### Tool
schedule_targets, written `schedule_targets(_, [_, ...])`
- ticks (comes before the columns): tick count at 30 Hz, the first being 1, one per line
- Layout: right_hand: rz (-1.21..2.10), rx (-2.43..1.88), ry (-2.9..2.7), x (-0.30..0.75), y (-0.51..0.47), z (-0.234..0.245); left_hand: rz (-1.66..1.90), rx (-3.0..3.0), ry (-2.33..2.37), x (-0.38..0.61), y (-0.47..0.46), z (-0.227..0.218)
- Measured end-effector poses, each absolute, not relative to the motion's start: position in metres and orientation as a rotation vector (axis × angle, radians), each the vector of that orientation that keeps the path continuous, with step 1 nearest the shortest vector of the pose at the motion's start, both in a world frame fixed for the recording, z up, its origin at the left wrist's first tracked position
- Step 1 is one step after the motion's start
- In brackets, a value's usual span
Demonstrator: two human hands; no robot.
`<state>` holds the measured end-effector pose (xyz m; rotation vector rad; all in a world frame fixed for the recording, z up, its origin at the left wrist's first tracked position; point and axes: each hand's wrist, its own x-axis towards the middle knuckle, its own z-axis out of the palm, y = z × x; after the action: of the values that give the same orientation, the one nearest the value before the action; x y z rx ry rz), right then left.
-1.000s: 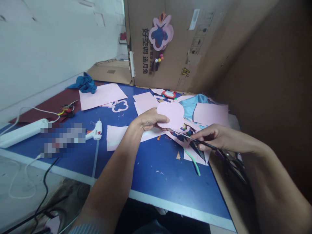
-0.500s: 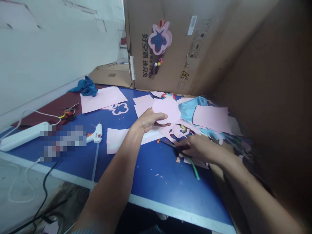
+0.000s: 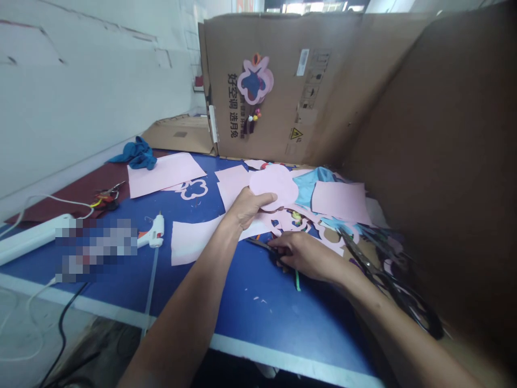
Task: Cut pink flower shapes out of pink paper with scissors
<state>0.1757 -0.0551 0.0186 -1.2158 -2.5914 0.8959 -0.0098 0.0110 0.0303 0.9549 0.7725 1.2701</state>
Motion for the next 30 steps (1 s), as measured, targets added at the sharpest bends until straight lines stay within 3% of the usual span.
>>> schedule_targets(3, [1.148, -1.128, -2.471, 0.182, -0.05, 0.021, 1.288, 0.969, 0.763, -0.006, 0.01, 0.03])
schedule_targets(9, [0.914, -1.221, -2.462, 0.18, -0.049, 0.015, 1.28, 0.934, 0.77, -0.001, 0.007, 0.029])
schedule_targets(12, [1.113, -1.14, -2.432, 0.18, -0.049, 0.013, 1.282, 0.934, 0.764, 0.001, 0.005, 0.031])
schedule_targets(20, [1.344, -1.139, -1.346, 0.178, -0.039, 0.026, 1.41, 1.017, 0.74, 0.011, 0.004, 0.031])
schedule_targets(30, [1.305, -1.042, -1.17, 0.179, -0.034, 0.017, 1.412, 1.067, 0.73, 0.02, 0.003, 0.026])
